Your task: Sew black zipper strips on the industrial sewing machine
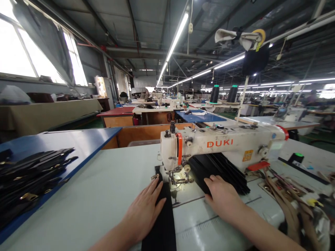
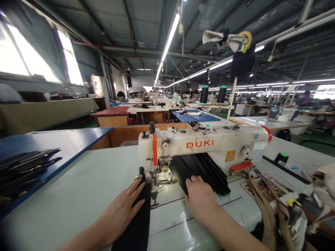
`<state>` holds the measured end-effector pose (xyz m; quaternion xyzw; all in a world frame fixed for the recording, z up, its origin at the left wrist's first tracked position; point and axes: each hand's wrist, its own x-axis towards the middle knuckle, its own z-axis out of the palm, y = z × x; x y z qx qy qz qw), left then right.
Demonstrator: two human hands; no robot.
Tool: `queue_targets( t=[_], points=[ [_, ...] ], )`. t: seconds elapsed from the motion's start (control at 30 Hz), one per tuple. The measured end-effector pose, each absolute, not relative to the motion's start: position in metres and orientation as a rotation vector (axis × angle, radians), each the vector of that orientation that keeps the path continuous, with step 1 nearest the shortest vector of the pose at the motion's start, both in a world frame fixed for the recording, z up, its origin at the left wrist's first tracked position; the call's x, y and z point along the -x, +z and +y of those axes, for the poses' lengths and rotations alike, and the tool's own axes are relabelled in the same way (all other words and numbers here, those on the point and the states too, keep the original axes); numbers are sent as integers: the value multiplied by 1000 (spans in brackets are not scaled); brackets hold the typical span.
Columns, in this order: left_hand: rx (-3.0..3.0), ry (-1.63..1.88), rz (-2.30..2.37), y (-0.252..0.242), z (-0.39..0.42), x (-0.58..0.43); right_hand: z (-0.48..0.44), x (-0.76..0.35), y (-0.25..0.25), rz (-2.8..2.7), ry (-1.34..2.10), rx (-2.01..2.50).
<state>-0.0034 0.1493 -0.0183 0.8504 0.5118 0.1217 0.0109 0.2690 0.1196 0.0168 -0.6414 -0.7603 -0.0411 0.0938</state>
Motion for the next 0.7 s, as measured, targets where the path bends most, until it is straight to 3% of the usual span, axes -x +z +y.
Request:
queue_targets(
  t=[0.43,0.7],
  points=[
    [-2736,741,1521,-28,156,13,129,-281,36,-2024,216,1934],
    [-2833,1197,1350,-21,147,19,80,-325,35,-1703,834,1756]
  ],
)
